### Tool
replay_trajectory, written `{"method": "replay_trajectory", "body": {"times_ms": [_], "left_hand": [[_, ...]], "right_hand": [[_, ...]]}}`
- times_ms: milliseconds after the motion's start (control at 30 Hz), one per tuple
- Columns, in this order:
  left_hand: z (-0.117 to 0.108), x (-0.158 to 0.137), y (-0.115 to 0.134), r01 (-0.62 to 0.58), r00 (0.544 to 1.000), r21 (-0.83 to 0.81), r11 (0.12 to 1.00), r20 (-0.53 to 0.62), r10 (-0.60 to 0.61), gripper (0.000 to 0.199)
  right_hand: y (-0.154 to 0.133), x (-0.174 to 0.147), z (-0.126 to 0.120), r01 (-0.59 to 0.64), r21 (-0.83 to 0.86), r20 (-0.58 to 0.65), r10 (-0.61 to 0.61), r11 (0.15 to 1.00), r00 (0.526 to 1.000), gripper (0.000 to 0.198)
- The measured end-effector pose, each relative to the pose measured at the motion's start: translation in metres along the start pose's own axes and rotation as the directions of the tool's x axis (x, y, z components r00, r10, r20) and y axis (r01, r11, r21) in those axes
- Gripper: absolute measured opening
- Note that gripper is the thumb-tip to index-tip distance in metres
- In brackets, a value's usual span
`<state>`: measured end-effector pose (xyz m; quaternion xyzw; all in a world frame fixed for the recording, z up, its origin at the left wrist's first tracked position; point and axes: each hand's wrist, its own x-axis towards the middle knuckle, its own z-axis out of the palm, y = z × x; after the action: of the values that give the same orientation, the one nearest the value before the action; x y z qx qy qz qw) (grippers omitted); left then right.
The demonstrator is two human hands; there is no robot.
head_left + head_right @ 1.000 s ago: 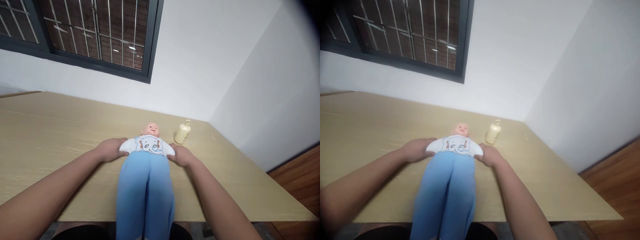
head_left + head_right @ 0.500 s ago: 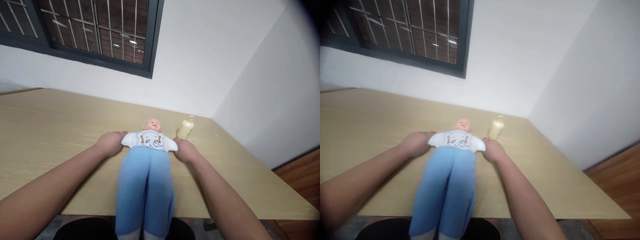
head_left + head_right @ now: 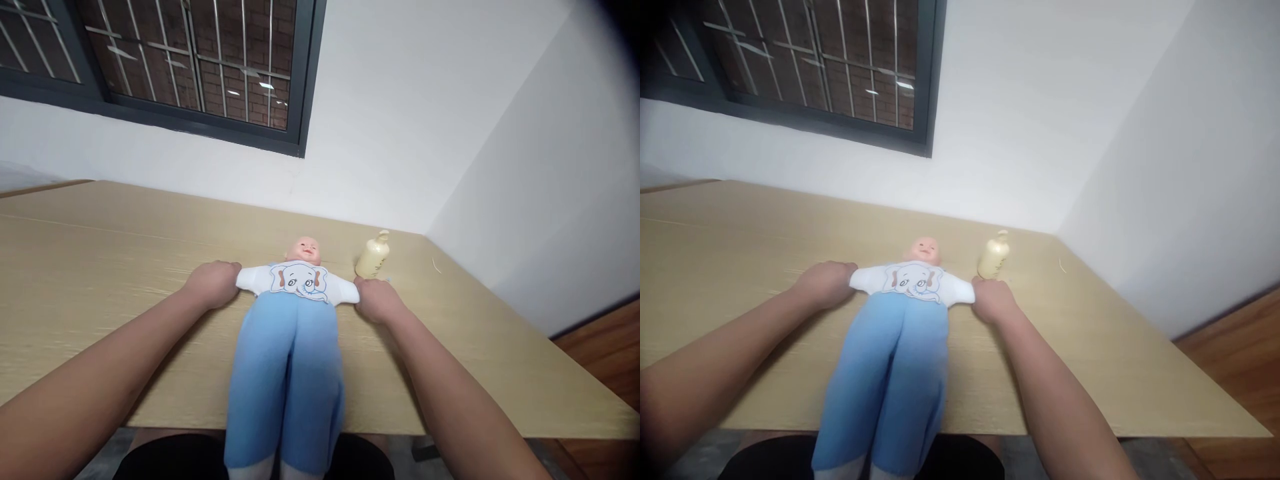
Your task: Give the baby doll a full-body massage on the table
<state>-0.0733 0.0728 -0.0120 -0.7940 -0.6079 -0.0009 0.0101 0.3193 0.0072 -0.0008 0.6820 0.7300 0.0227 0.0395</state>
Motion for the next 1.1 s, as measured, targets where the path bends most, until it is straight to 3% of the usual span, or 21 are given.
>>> {"method": "replay_trajectory", "body": {"times_ms": [267,467,600,667,733,833,933,1000,1100], "left_hand": [[-0.003,-0.007,-0.001,-0.003,0.999,0.049,0.999,-0.052,0.005,0.026],[-0.012,-0.009,-0.010,0.097,0.992,-0.032,0.995,-0.083,-0.099,0.030],[-0.013,-0.007,-0.028,0.213,0.976,-0.183,0.960,-0.011,-0.219,0.035],[-0.012,-0.006,-0.037,0.209,0.977,-0.278,0.938,0.015,-0.213,0.045],[-0.010,-0.005,-0.044,0.192,0.980,-0.410,0.892,0.033,-0.196,0.056],[-0.004,-0.007,-0.051,0.166,0.985,-0.679,0.715,0.074,-0.159,0.060],[0.003,-0.009,-0.061,0.176,0.984,-0.887,0.427,0.143,-0.108,0.046],[0.007,-0.008,-0.071,0.203,0.979,-0.942,0.267,0.185,-0.091,0.039],[0.011,-0.005,-0.082,0.248,0.967,-0.966,0.079,0.242,-0.076,0.033]], "right_hand": [[0.006,-0.004,-0.005,-0.074,0.007,-0.006,0.074,0.997,0.997,0.009],[0.024,-0.009,-0.011,-0.159,0.265,0.022,0.159,0.951,0.987,0.029],[0.043,-0.010,-0.009,-0.131,0.506,0.004,0.150,0.852,0.989,0.055],[0.053,-0.009,-0.003,-0.134,0.599,0.010,0.160,0.789,0.987,0.053],[0.063,-0.007,0.005,-0.123,0.734,0.042,0.136,0.668,0.990,0.047],[0.074,-0.003,0.019,-0.109,0.934,0.113,0.006,0.340,0.994,0.046],[0.082,0.000,0.029,-0.148,0.986,0.153,-0.063,0.072,0.986,0.048],[0.085,0.001,0.032,-0.190,0.982,0.188,-0.074,-0.012,0.979,0.047],[0.087,0.001,0.033,-0.224,0.973,0.219,-0.086,-0.054,0.972,0.042]]}}
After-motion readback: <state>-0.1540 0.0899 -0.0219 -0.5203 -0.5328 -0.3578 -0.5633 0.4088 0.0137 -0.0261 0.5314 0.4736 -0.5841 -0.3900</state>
